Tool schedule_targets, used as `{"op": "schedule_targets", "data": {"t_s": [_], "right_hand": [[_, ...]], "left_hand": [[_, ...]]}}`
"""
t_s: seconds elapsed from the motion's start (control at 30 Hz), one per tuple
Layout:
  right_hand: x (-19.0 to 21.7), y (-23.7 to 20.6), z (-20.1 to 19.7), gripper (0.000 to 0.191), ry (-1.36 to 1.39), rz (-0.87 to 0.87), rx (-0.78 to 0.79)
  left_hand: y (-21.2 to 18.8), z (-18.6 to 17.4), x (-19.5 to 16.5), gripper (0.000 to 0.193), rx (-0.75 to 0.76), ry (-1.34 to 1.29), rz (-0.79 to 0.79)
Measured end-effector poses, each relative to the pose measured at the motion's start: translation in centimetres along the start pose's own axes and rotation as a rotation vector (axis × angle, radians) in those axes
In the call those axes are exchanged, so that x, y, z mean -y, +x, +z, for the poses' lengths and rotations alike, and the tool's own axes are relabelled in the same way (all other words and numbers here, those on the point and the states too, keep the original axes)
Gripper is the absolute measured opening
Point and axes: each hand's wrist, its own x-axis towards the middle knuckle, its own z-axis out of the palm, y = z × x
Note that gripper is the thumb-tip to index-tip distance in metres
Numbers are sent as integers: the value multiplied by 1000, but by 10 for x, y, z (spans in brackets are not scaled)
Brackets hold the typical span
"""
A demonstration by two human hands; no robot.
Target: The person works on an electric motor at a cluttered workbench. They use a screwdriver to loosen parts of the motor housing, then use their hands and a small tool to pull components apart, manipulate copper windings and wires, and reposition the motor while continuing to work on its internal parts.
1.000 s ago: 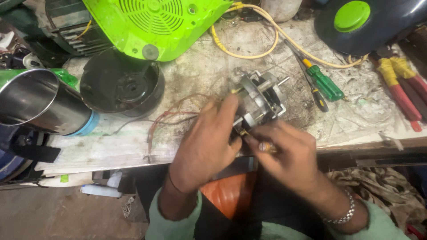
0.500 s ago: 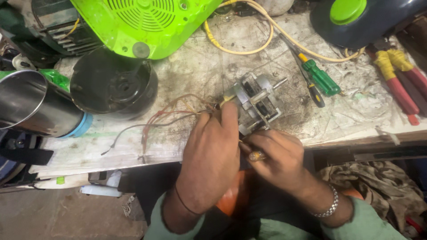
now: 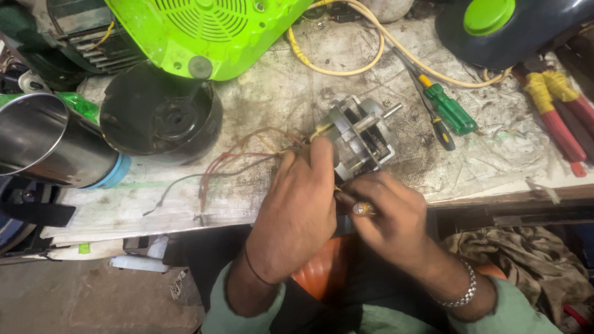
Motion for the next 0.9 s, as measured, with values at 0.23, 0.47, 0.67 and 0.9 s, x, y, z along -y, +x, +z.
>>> {"op": "schedule_targets", "data": {"t_s": [0.23, 0.47, 0.67, 0.9], "right_hand": [[-2, 4, 0, 20, 54, -22, 13], [6, 5, -1, 25, 4, 36, 9], [11, 8, 0, 25, -46, 61, -19], [20, 4, 2, 30, -18, 190, 10]], "left_hand": [[2, -7, 3, 55, -29, -125, -8], [9, -7, 8, 56, 17, -154, -41], [8, -5, 10, 58, -61, -155, 54], [9, -11, 13, 50, -30, -293, -52]]}}
